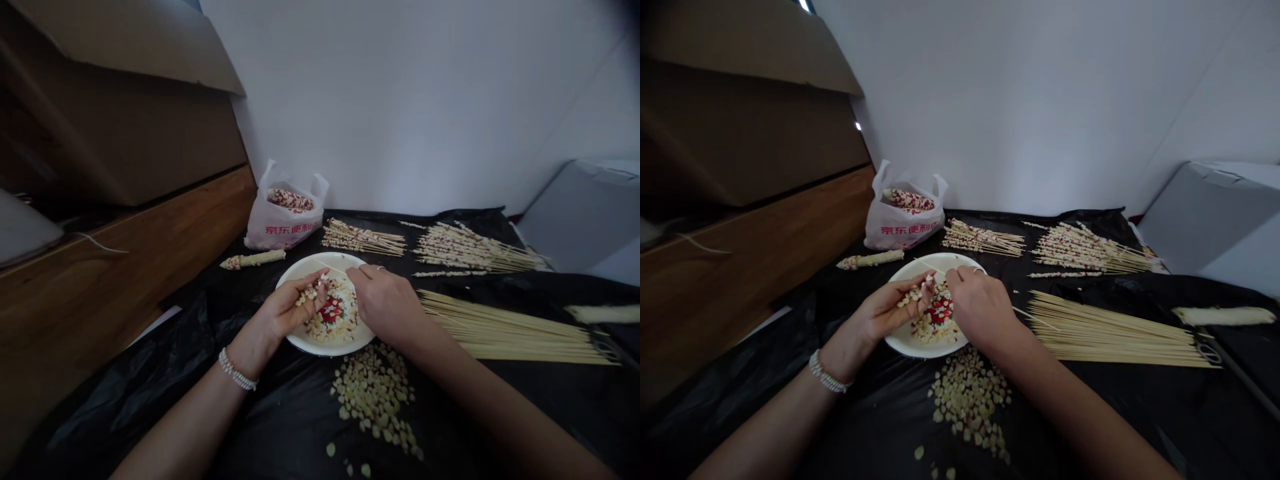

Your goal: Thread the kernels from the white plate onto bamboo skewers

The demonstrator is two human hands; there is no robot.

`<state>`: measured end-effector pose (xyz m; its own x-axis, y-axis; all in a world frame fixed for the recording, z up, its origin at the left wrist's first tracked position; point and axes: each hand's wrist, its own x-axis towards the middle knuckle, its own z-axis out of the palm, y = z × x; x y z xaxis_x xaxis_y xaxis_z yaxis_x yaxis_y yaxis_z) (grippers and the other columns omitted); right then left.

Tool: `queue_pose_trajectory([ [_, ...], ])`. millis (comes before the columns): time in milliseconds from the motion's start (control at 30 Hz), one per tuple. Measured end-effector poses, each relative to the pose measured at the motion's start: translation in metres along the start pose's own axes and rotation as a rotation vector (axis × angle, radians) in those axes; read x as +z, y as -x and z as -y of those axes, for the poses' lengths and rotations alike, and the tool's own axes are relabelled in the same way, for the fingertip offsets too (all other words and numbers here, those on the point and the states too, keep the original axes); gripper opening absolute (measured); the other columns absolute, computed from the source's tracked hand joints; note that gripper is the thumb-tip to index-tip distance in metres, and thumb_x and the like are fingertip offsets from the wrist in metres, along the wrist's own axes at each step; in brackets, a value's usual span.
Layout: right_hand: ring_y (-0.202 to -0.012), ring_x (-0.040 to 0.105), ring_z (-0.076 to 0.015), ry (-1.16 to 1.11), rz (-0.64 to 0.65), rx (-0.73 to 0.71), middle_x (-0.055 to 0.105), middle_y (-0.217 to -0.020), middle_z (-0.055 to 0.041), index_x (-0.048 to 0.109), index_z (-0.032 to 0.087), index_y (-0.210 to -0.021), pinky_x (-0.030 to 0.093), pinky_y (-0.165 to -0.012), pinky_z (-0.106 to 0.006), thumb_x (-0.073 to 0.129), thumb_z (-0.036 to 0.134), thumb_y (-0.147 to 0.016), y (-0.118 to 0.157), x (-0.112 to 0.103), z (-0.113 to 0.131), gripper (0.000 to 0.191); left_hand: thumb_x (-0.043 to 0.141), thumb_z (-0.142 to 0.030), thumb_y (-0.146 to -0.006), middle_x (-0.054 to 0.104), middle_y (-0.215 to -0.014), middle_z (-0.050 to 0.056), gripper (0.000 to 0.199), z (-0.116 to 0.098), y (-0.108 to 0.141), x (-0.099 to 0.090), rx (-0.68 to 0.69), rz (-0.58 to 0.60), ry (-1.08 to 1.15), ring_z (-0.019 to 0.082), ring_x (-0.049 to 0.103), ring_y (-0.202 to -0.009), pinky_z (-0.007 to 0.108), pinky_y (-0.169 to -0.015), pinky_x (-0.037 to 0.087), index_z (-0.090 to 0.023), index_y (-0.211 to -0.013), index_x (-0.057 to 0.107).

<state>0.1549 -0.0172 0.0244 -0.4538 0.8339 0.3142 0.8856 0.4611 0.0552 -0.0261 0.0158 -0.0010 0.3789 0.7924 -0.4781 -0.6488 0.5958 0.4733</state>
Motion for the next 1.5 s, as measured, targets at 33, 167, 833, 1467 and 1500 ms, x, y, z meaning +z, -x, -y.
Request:
queue_pose_trajectory([
  [33,-0.08,0.058,-0.0181,-0.014,-0.016,-0.012,0.064,-0.091,-0.006,0.058,0.017,-0.093,0.035,-0.061,-0.028,0.044,0.01,-0.085,0.001,-0.002,0.001,0.018,0.047,-0.001,-0.086,0.062,-0.077,0.003,0.023,0.001,0.0,0.001,0.023,-0.005,-0.022,0.009,0.061,-0.063,0.018,-0.06,0.055,-0.013,-0.097,0.062],
  [167,-0.069,0.056,-0.0166,-0.03,-0.025,-0.019,0.064,-0.083,-0.0043,0.059,0.018,-0.097,0.027,-0.054,-0.029,0.043,0.013,-0.086,0.004,-0.006,0.002,0.02,0.051,0.001,-0.083,0.062,-0.075,0.002,0.019,0.003,0.002,0.003,0.081,-0.029,-0.089,0.007,0.059,-0.057,0.015,-0.055,0.052,-0.012,-0.092,0.063],
  [833,-0.073,0.056,-0.0171,-0.03,-0.049,-0.034,0.063,-0.089,-0.0067,0.058,0.015,-0.098,0.027,-0.056,-0.028,0.043,0.005,-0.081,0.003,-0.004,0.004,0.025,0.056,0.001,-0.081,0.063,-0.078,0.004,0.016,0.003,0.0,0.0,0.133,-0.01,-0.097,0.008,0.063,-0.066,0.015,-0.064,0.055,-0.009,-0.089,0.065],
  [1467,-0.067,0.059,-0.0183,0.008,0.04,-0.008,0.065,-0.086,-0.0069,0.06,0.016,-0.106,0.021,-0.049,-0.029,0.047,0.011,-0.084,0.005,-0.005,0.007,0.026,0.055,0.0,-0.084,0.071,-0.084,0.008,0.017,0.002,0.001,0.001,0.201,-0.05,0.037,0.01,0.069,-0.071,0.014,-0.062,0.056,-0.008,-0.092,0.068],
  [1500,-0.067,0.059,-0.0183,0.008,0.043,-0.003,0.065,-0.086,-0.0071,0.06,0.016,-0.105,0.021,-0.049,-0.029,0.047,0.011,-0.084,0.004,-0.005,0.007,0.026,0.055,0.0,-0.083,0.071,-0.084,0.008,0.017,0.003,0.002,0.001,0.204,-0.047,0.034,0.01,0.069,-0.071,0.014,-0.062,0.056,-0.008,-0.092,0.068],
])
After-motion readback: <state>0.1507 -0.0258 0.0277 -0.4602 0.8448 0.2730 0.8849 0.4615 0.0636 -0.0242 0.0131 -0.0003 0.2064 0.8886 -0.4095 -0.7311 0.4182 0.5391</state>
